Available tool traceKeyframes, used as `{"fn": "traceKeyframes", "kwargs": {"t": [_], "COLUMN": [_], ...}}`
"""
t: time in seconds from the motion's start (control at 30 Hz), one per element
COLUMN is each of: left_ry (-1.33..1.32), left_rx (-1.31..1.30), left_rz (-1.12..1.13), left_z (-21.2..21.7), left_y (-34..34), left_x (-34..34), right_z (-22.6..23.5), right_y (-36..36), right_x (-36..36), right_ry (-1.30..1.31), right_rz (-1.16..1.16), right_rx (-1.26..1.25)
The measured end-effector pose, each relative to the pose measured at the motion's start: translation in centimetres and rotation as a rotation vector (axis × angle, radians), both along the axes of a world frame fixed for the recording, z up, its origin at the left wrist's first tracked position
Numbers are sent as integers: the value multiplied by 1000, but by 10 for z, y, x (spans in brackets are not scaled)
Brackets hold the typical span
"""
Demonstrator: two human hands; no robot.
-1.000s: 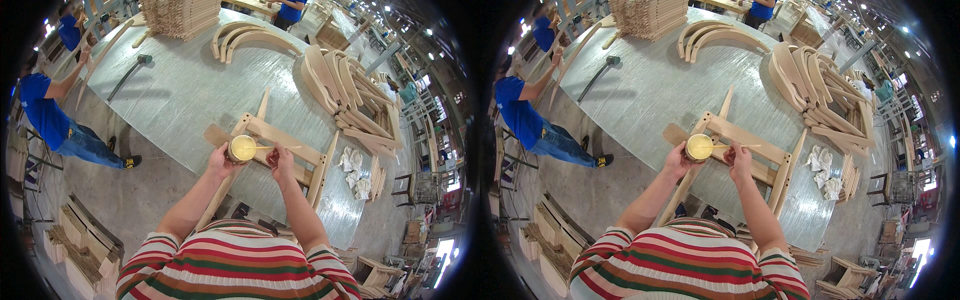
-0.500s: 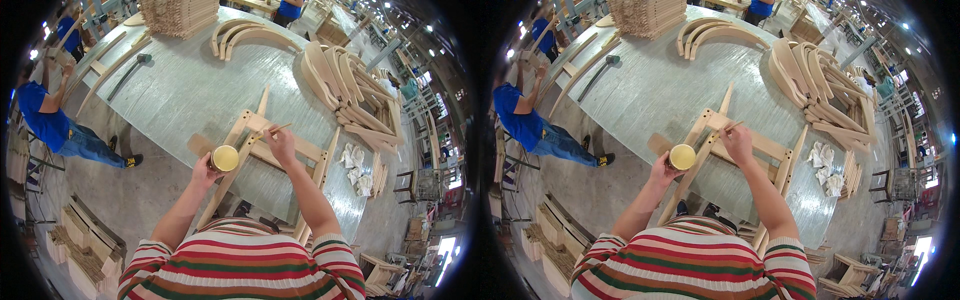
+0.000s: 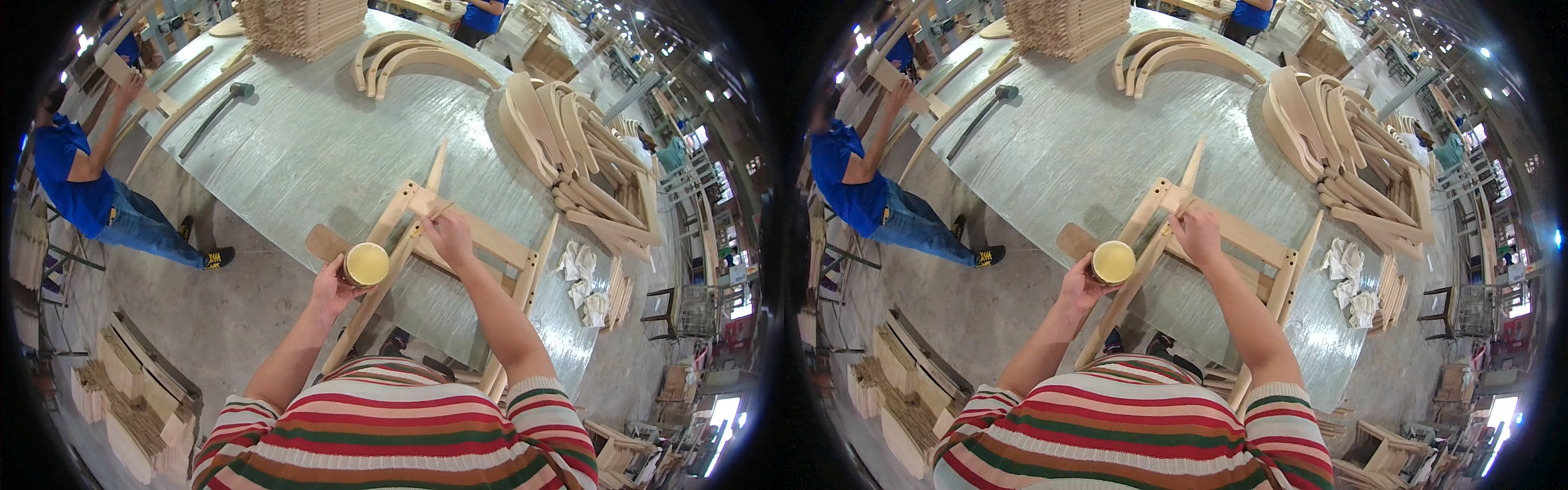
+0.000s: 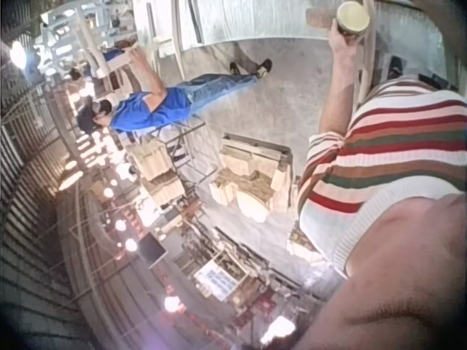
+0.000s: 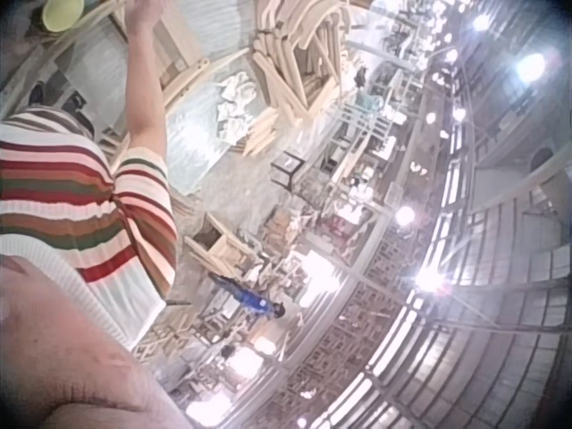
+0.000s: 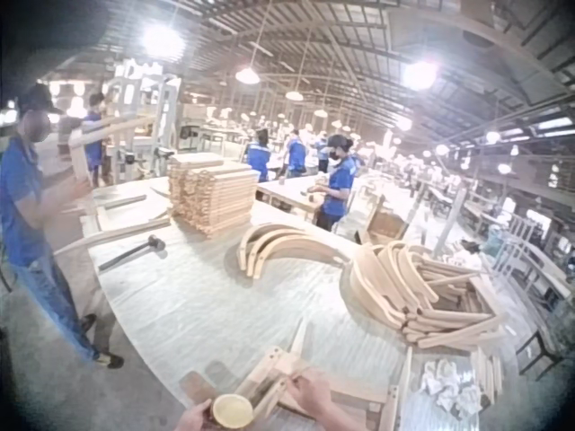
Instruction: The person applies glue to pre-drilled holes in wooden chair components using a small brush and a container of yellow adhesive. They handle chair legs and curved backrest pieces, applying glue to multiple holes on each piece before setting them aside on the workbench.
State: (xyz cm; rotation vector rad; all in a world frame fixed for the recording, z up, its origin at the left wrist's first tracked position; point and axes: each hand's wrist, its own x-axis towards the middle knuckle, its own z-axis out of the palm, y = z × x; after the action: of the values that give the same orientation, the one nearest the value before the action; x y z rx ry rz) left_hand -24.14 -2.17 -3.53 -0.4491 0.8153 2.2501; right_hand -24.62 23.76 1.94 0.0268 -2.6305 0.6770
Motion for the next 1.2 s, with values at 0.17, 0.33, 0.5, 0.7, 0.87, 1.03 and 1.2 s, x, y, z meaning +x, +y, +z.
{"fn": "traceKeyframes", "kwargs": {"t": [0.17,0.33,0.5,0.7,0.87,1.03,1.2], "left_ry": [-4,-26,-33,-32,-30,-38,9], "left_rx": [7,12,46,45,65,43,27], "left_rz": [-2,-22,-35,-30,-29,-44,-106], "left_z": [-4,-1,-1,0,-8,-3,9], "left_y": [-3,0,2,0,-5,0,7], "left_x": [1,0,1,1,2,2,-3], "right_z": [16,15,-4,-5,8,15,43], "right_y": [2,13,13,16,9,24,27], "right_x": [-2,-5,-10,-13,-18,-9,9], "right_ry": [16,36,10,-21,-89,-114,-141], "right_rz": [-20,-66,-56,2,-12,127,358], "right_rx": [-162,-98,-42,184,27,154,-143]}}
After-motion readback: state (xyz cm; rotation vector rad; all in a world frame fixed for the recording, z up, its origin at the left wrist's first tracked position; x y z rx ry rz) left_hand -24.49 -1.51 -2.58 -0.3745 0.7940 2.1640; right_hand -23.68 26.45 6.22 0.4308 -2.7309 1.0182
